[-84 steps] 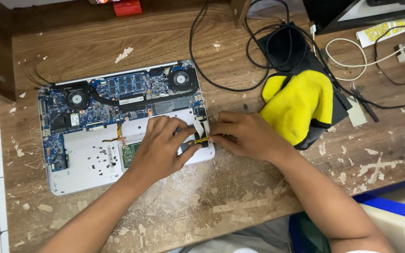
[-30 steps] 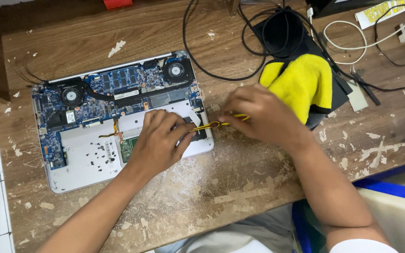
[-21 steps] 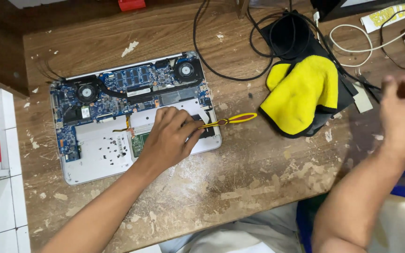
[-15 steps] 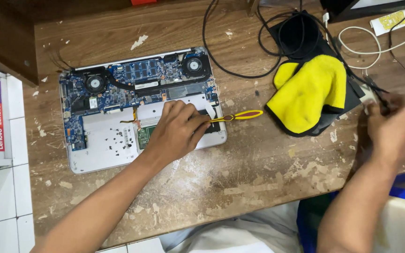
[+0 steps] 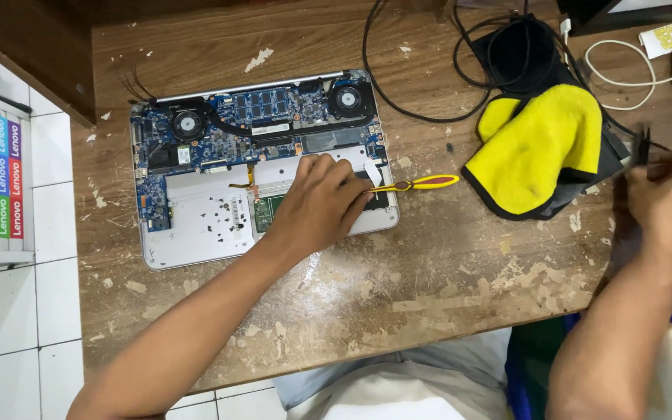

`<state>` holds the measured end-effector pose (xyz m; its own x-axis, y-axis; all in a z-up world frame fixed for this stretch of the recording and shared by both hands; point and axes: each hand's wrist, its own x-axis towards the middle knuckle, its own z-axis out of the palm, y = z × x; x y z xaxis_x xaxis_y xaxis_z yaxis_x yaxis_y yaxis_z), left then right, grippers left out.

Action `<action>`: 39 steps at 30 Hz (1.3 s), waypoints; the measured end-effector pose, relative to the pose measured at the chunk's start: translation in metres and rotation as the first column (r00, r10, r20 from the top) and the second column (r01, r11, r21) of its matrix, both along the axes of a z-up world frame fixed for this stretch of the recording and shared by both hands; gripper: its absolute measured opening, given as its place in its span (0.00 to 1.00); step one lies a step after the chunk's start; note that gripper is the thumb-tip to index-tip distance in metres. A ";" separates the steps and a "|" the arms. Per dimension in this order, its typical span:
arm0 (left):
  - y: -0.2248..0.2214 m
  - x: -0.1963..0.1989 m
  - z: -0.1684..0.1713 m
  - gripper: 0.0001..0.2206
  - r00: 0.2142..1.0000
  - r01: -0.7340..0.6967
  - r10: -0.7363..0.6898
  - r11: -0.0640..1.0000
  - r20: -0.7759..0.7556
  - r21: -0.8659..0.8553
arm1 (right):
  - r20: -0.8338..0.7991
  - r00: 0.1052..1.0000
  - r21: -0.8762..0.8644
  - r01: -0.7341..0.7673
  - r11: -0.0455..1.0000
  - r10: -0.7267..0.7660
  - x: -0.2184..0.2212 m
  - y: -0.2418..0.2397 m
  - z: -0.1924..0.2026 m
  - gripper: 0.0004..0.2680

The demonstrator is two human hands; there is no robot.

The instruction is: Reinstalling internal components into a laptop chassis, including cleaning parts and connecting ribbon cables.

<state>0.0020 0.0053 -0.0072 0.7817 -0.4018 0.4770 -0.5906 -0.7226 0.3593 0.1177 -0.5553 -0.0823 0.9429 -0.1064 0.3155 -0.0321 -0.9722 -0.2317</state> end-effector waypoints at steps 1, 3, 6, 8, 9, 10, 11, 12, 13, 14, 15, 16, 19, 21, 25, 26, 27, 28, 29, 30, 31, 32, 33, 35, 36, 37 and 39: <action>0.000 0.000 -0.001 0.05 1.000 -0.002 0.002 1.000 0.000 0.000 | 0.000 1.000 0.000 -0.002 1.000 0.002 0.002 0.000 -0.002 0.06; 0.000 0.000 -0.003 0.06 1.000 -0.011 0.011 1.000 -0.009 0.019 | -0.109 0.977 0.153 0.197 0.968 -0.182 0.006 -0.001 -0.004 0.06; 0.000 0.001 -0.004 0.05 0.999 -0.016 0.014 0.999 0.044 0.033 | -0.061 0.996 0.100 0.066 0.993 -0.060 0.003 -0.038 -0.021 0.07; 0.000 0.002 -0.005 0.06 1.000 -0.027 0.027 0.998 0.008 0.058 | -0.097 0.992 0.163 0.099 0.982 -0.083 -0.002 -0.057 -0.039 0.08; -0.001 0.002 -0.006 0.06 0.999 -0.033 0.036 0.996 -0.027 0.084 | -0.134 0.985 0.223 0.137 0.965 -0.108 -0.004 -0.067 -0.047 0.10; -0.001 0.002 -0.006 0.06 0.999 -0.039 0.041 0.996 -0.029 0.083 | -0.136 0.985 0.221 0.131 0.966 -0.103 -0.020 -0.067 -0.045 0.10; -0.001 0.003 -0.007 0.07 0.998 -0.045 0.048 0.994 -0.036 0.095 | -0.079 0.997 0.251 0.018 0.968 0.002 -0.036 -0.067 -0.043 0.11; -0.002 0.003 -0.007 0.08 0.998 -0.051 0.055 0.993 -0.043 0.107 | -0.020 0.994 0.276 -0.097 0.956 0.106 -0.052 -0.068 -0.042 0.13; -0.001 0.004 -0.008 0.08 0.997 -0.056 0.060 0.993 -0.043 0.106 | -0.020 0.994 0.275 -0.101 0.956 0.111 -0.065 -0.069 -0.045 0.13; -0.001 0.005 -0.008 0.08 0.997 -0.050 0.055 0.994 -0.047 0.093 | -0.065 0.998 0.212 -0.001 0.977 0.015 -0.079 -0.070 -0.049 0.12; -0.001 0.004 -0.009 0.08 0.997 -0.047 0.051 0.996 -0.054 0.080 | -0.105 0.991 0.144 0.097 0.985 -0.082 -0.093 -0.071 -0.053 0.11; -0.001 0.004 -0.009 0.08 0.997 -0.053 0.058 0.995 -0.056 0.079 | -0.108 0.991 0.144 0.090 0.986 -0.075 -0.108 -0.059 -0.044 0.11; 0.000 0.006 -0.009 0.06 0.998 -0.055 0.056 0.998 -0.038 0.027 | -0.204 0.964 0.291 0.228 0.929 -0.173 -0.135 -0.023 -0.018 0.13; -0.001 0.006 -0.009 0.07 0.993 -0.047 0.047 0.999 -0.112 0.003 | -0.058 0.980 0.583 -0.122 0.803 0.192 -0.140 -0.003 0.000 0.04; 0.001 0.007 -0.003 0.13 0.952 -0.089 0.061 0.993 -0.301 -0.078 | -0.065 0.955 0.552 -0.208 0.808 0.290 -0.132 0.162 0.133 0.22; 0.002 0.007 -0.004 0.09 0.964 -0.103 0.063 0.984 -0.258 -0.145 | -0.075 0.912 0.538 -0.304 0.786 0.404 -0.129 0.185 0.149 0.18; 0.004 0.007 -0.006 0.05 0.974 -0.118 0.072 0.970 -0.216 -0.211 | -0.088 0.853 0.527 -0.399 0.750 0.515 -0.124 0.209 0.164 0.16; 0.004 0.009 -0.008 0.05 0.974 -0.116 0.070 0.970 -0.217 -0.211 | -0.089 0.854 0.527 -0.397 0.752 0.513 -0.115 0.221 0.169 0.16; 0.005 0.010 -0.011 0.05 0.973 -0.131 0.072 0.955 -0.218 -0.267 | -0.056 0.749 0.468 -0.564 0.680 0.660 -0.105 0.233 0.173 0.13; 0.006 0.012 -0.013 0.05 0.973 -0.145 0.075 0.935 -0.220 -0.323 | -0.036 0.618 0.403 -0.710 0.577 0.785 -0.095 0.247 0.177 0.13; 0.007 0.011 -0.012 0.05 0.972 -0.149 0.079 0.935 -0.222 -0.322 | -0.037 0.615 0.405 -0.711 0.575 0.788 -0.084 0.260 0.178 0.13; 0.008 0.011 -0.012 0.04 0.963 -0.165 0.067 0.911 -0.259 -0.377 | -0.106 0.532 0.396 -0.752 0.526 0.840 -0.073 0.274 0.179 0.12; 0.009 0.012 -0.011 0.04 0.954 -0.179 0.049 0.884 -0.295 -0.432 | -0.176 0.446 0.391 -0.786 0.478 0.877 -0.062 0.287 0.181 0.11; 0.010 0.012 -0.010 0.05 0.954 -0.189 0.047 0.861 -0.297 -0.471 | -0.172 0.397 0.323 -0.842 0.433 0.901 -0.043 0.305 0.169 0.08; 0.011 0.013 -0.010 0.06 0.953 -0.199 0.045 0.837 -0.298 -0.510 | -0.171 0.346 0.252 -0.890 0.380 0.923 -0.033 0.314 0.163 0.09; 0.011 0.013 -0.011 0.06 0.952 -0.202 0.046 0.837 -0.302 -0.509 | -0.173 0.345 0.255 -0.889 0.380 0.923 -0.029 0.323 0.163 0.09; 0.012 0.016 -0.013 0.04 0.962 -0.167 0.001 0.792 -0.273 -0.587 | -0.227 0.325 0.331 -0.861 0.386 0.918 -0.020 0.341 0.162 0.06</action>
<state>0.0177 0.0174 -0.0197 0.9220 -0.0264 0.3863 -0.3700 -0.3539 0.8589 0.0979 -0.2138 0.0796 0.5213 0.8525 0.0391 0.7355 -0.4256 -0.5272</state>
